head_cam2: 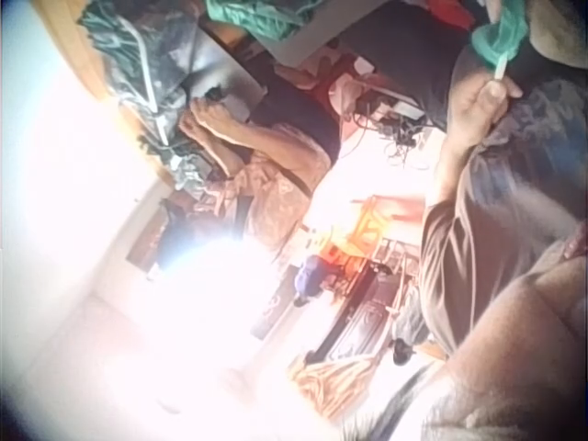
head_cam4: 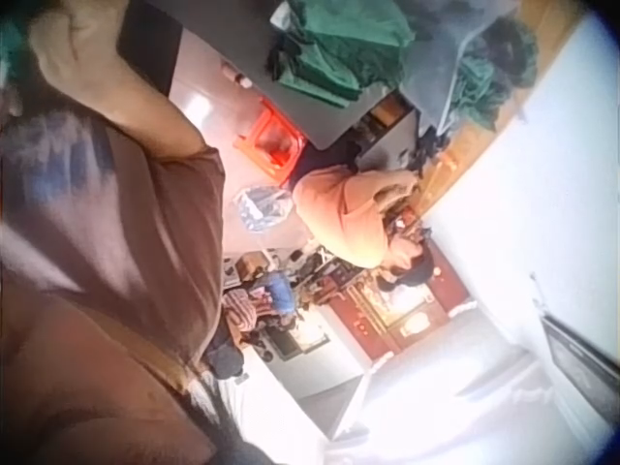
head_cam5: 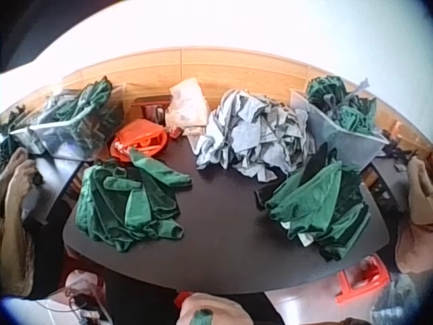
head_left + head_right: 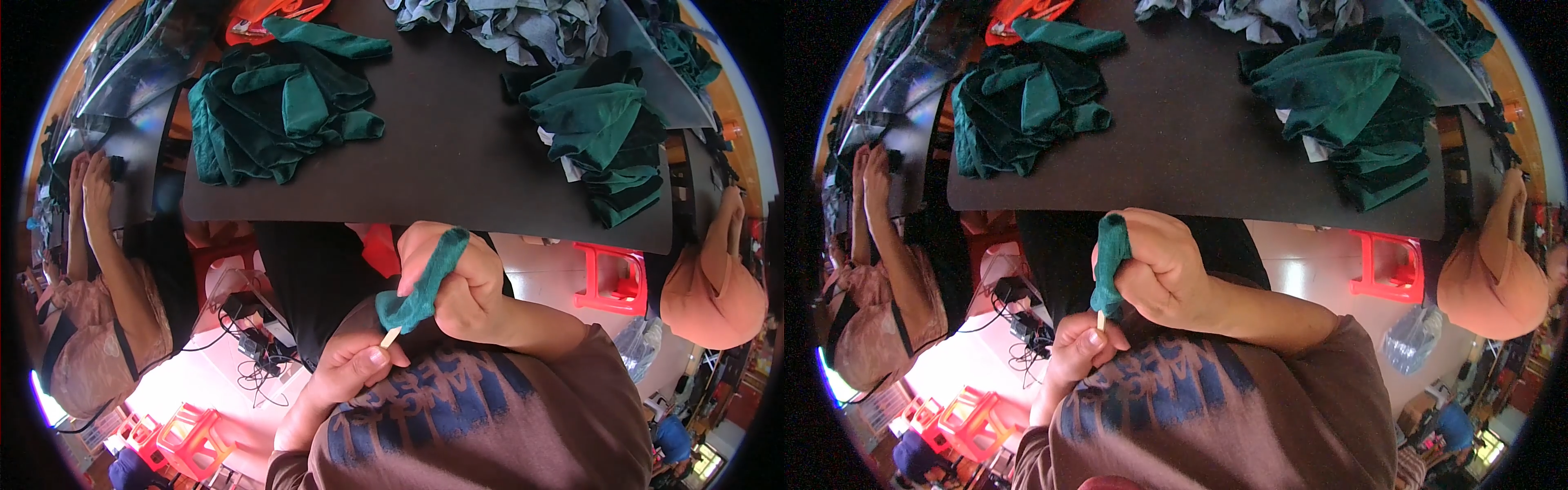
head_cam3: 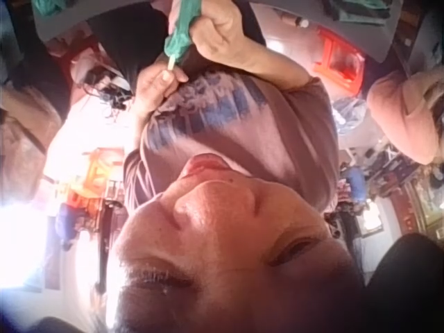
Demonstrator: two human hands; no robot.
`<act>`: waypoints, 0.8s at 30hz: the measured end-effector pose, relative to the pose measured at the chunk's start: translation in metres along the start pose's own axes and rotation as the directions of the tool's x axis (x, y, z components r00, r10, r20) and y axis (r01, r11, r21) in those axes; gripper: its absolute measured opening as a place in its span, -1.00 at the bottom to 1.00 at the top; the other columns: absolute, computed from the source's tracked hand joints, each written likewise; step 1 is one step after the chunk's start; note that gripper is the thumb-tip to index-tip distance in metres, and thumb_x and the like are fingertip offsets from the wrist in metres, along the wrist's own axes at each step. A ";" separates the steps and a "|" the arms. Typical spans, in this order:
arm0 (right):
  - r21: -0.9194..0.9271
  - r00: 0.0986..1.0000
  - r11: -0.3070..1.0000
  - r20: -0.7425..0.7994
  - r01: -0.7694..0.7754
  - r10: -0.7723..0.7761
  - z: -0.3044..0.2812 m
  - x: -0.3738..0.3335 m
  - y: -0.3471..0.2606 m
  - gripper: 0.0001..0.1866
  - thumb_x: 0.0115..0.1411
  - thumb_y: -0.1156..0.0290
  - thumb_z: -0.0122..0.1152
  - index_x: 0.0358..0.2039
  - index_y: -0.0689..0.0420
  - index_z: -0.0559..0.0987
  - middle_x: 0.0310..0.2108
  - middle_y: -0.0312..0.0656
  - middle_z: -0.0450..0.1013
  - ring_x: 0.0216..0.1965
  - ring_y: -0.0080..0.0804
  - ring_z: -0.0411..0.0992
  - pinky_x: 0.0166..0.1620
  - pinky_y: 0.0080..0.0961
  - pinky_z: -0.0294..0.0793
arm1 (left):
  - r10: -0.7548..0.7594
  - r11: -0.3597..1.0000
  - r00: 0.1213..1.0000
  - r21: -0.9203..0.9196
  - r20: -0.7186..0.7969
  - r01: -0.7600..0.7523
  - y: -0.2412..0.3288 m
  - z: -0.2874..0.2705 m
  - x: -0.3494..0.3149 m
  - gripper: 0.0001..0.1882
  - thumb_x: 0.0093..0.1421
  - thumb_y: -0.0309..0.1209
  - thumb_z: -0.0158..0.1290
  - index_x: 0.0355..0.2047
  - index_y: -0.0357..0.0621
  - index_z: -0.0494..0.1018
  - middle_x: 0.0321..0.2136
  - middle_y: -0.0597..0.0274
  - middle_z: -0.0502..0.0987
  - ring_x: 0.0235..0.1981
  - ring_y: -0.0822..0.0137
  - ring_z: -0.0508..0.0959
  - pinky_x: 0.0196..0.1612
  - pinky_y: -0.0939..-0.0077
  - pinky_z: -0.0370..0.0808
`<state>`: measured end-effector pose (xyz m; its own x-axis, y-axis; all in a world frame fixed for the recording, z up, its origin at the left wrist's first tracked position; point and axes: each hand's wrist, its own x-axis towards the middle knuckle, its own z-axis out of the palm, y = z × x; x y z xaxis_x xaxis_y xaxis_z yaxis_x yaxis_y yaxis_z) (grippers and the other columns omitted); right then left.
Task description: Turning green fabric pieces inside out using a wooden stick.
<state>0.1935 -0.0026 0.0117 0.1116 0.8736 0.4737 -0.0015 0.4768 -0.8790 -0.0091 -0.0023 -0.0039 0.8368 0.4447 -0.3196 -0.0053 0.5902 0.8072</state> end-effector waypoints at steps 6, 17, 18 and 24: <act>0.000 1.000 1.000 0.017 0.009 -0.009 -0.002 -0.001 0.001 -0.87 -0.15 0.67 -0.14 -0.60 0.20 0.40 -0.65 -0.18 0.30 -0.63 -0.27 0.28 -0.54 -0.44 0.24 | -0.076 0.980 0.988 -0.172 0.138 0.099 0.003 -0.006 0.003 -0.59 0.25 -0.23 -0.18 -0.34 -0.44 0.41 -0.76 0.40 0.21 -0.73 0.61 0.13 -0.62 0.73 0.05; 0.074 0.999 0.997 -0.034 -0.021 0.023 -0.017 -0.001 0.005 -0.78 0.20 0.45 -0.12 -0.54 0.18 0.45 -0.62 -0.23 0.32 -0.60 -0.45 0.24 -0.47 -0.56 0.24 | 0.279 0.853 0.937 0.502 -0.209 -0.142 -0.005 0.003 0.004 -0.51 0.17 -0.05 -0.08 -0.46 -0.34 0.45 -0.78 0.41 0.26 -0.74 0.59 0.20 -0.66 0.68 0.11; 0.059 0.999 0.998 -0.033 -0.017 0.019 -0.018 0.000 0.005 -0.77 0.20 0.46 -0.14 -0.55 0.18 0.45 -0.62 -0.23 0.32 -0.59 -0.45 0.24 -0.47 -0.56 0.24 | 0.280 0.849 0.935 0.511 -0.217 -0.136 -0.007 0.002 0.003 -0.52 0.17 -0.05 -0.08 -0.46 -0.33 0.46 -0.77 0.42 0.26 -0.73 0.60 0.20 -0.65 0.68 0.11; -0.037 0.996 0.998 0.066 0.054 -0.051 -0.009 -0.006 0.005 -0.79 -0.16 0.73 -0.16 -0.56 0.17 0.43 -0.62 -0.20 0.30 -0.60 -0.33 0.25 -0.48 -0.47 0.25 | 0.272 0.871 0.938 0.470 -0.216 -0.144 -0.009 0.008 0.003 -0.52 0.16 -0.04 -0.07 -0.45 -0.31 0.46 -0.76 0.44 0.28 -0.72 0.61 0.20 -0.64 0.69 0.12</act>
<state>0.2014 -0.0061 0.0041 0.0452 0.8527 0.5205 0.0409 0.5190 -0.8538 -0.0020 -0.0113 -0.0080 0.6645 0.7234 -0.1873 0.1319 0.1332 0.9823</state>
